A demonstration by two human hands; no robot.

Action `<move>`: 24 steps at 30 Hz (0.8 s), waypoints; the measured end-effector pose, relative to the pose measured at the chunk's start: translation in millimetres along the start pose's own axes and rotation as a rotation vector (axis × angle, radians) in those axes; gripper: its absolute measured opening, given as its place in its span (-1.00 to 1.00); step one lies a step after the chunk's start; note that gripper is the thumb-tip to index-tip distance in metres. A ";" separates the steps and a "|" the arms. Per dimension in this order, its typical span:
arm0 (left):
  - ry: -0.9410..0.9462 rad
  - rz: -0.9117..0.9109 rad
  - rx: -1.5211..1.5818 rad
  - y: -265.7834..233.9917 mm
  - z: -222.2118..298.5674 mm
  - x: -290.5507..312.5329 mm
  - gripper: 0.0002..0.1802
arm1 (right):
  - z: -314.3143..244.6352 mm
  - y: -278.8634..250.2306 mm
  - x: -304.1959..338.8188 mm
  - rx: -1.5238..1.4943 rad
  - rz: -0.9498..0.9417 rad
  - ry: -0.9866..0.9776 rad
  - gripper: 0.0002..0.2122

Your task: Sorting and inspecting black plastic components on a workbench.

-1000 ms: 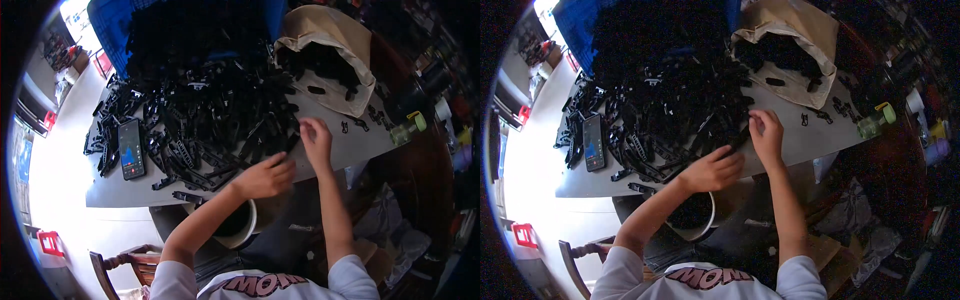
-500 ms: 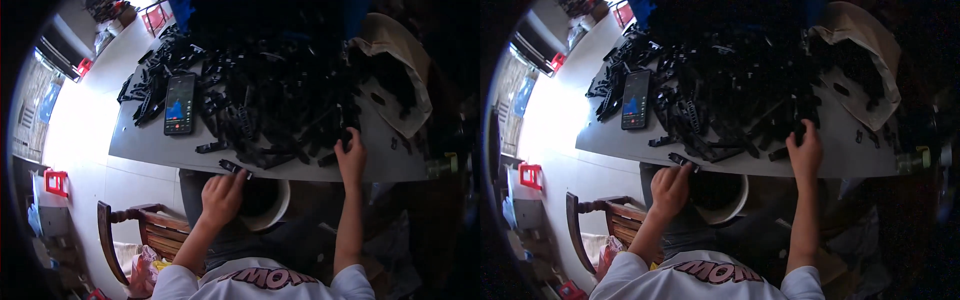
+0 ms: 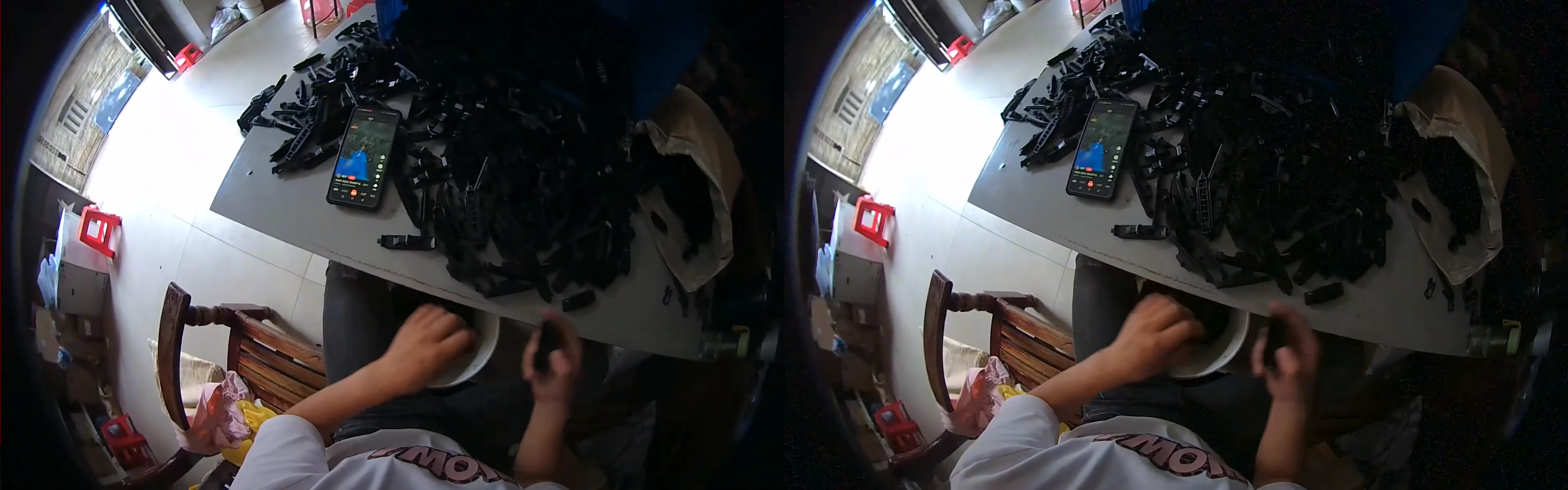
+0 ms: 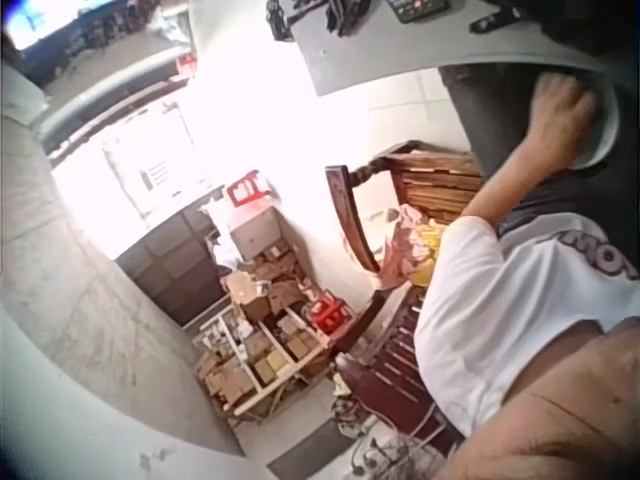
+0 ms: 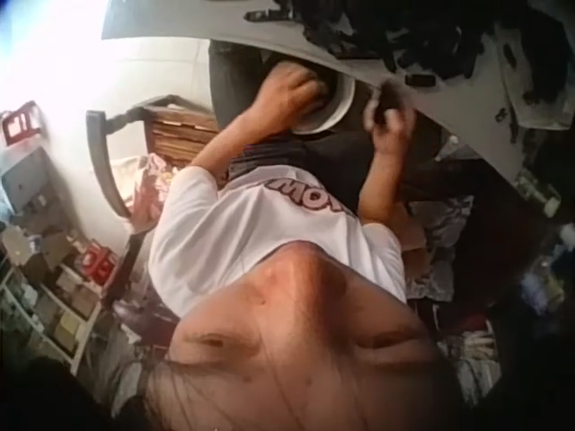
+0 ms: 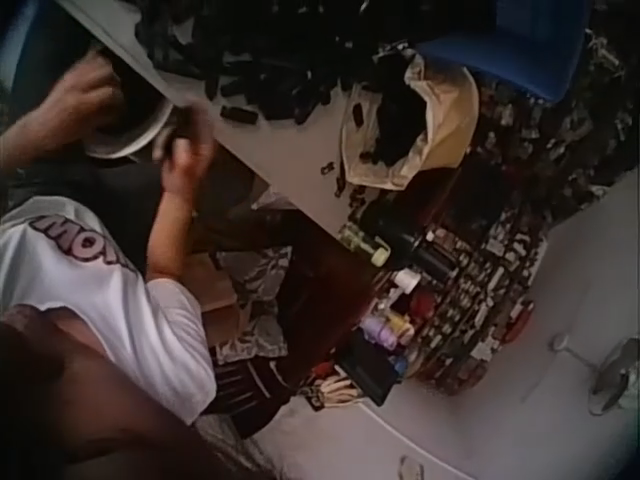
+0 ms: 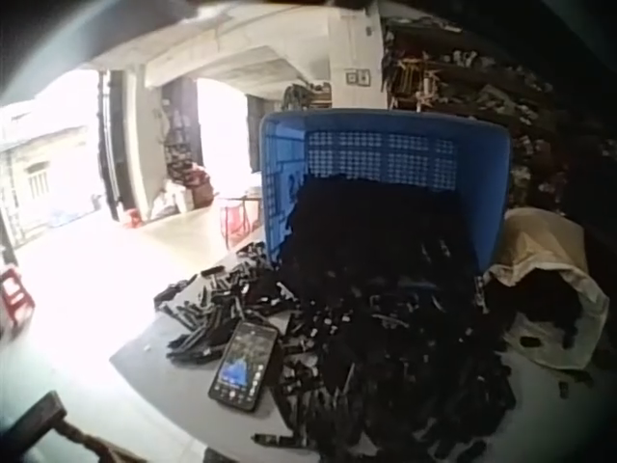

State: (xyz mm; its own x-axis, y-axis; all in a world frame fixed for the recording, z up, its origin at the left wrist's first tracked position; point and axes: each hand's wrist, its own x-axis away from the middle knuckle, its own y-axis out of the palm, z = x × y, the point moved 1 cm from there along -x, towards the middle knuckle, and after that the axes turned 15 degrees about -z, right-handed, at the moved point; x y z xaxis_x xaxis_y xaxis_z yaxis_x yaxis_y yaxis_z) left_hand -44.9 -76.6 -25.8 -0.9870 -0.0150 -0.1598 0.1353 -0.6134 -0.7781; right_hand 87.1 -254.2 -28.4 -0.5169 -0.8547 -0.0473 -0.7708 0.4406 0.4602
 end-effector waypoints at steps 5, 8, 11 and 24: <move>-0.139 -0.017 1.168 40.3 14.9 10.2 -0.80 | 28.5 25.2 4.8 -0.321 -0.165 0.192 -0.46; -0.394 0.171 1.238 72.5 4.1 15.9 -0.66 | 22.2 37.7 0.2 -0.314 -0.083 0.107 -0.60; -0.375 0.020 1.401 31.6 16.9 2.7 -0.53 | 22.3 40.4 0.1 -0.103 0.029 0.074 -0.73; -0.255 -0.317 1.209 24.0 18.5 4.3 -0.54 | 14.3 45.0 -0.4 0.454 -0.001 0.022 -0.66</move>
State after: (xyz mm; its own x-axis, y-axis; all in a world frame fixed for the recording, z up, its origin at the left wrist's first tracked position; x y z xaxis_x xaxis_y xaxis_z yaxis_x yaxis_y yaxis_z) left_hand -47.4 -106.0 -33.8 -0.9683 0.1954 0.1556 -0.1405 -0.9411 0.3074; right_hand 47.3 -230.1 -20.3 -0.5117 -0.8588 -0.0264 -0.8591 0.5111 0.0250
